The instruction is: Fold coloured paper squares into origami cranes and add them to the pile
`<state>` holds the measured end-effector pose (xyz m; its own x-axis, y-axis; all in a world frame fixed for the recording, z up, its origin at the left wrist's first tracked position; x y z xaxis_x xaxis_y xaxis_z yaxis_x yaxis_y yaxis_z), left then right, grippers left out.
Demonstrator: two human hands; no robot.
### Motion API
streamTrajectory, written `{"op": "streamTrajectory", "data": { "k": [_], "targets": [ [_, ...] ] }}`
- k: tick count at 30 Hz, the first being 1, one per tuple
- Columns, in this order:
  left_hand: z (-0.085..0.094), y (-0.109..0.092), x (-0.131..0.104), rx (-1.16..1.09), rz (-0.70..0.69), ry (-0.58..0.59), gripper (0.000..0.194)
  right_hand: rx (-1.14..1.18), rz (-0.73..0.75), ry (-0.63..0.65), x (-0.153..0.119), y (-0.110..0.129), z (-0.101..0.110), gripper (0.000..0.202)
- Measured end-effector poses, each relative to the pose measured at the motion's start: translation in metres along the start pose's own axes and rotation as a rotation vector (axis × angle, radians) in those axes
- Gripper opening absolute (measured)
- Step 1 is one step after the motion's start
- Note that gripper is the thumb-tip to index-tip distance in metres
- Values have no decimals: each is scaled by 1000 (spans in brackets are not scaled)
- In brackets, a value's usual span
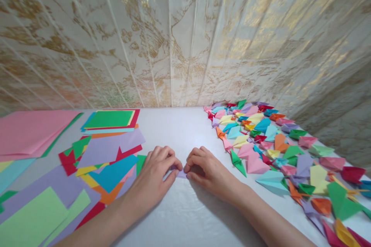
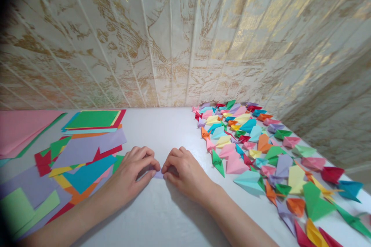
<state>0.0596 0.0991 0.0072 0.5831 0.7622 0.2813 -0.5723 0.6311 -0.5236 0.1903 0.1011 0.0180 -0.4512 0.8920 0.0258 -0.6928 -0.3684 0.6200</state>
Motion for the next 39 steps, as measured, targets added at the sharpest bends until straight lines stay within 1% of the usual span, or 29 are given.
{"op": "streamTrajectory", "data": {
  "k": [2,6,8,10,15,21,24,30,32,35,38,39],
  "targets": [
    [-2,1,1,-1,12,4,14,-34,89,-7,-1,4,0,21],
    [-2,1,1,-2,23,4,15,-194,308,-20,-10,19,-7,20],
    [-2,1,1,-6,28,4,15,-265,371,-24,-13,25,-11,19],
    [-1,1,0,-12,29,4,16,-297,392,-34,-15,29,-13,18],
    [-1,1,-1,-9,28,-14,17,-249,384,-54,-15,30,-12,22],
    [-1,2,-1,-2,38,-12,15,-197,328,-13,-10,26,-11,27],
    [-1,2,-1,1,34,-9,14,-175,321,-19,-9,26,-10,25],
    [-2,3,-1,2,43,-2,16,-44,316,12,-12,22,-3,28],
    [0,1,-2,5,24,1,16,4,306,37,-13,18,0,28],
    [4,-4,-6,-12,-50,23,20,97,266,47,-12,10,4,30],
    [10,-4,-10,-47,-76,34,27,147,200,9,-10,7,4,36],
    [11,-4,-11,-55,-73,37,26,134,178,-10,-10,8,3,38]
  ]
}}
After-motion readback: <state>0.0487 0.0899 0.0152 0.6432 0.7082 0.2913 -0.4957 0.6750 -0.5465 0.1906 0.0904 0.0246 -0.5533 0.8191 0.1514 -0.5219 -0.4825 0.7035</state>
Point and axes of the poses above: each hand's wrist, its own x-axis towards the middle knuckle, its own z-axis out of the back of the hand, y = z × x, the point moved 7 cm from there along x, towards the middle knuckle, and after that the axes turned 9 degrees about -z, right-handed, at the moved point
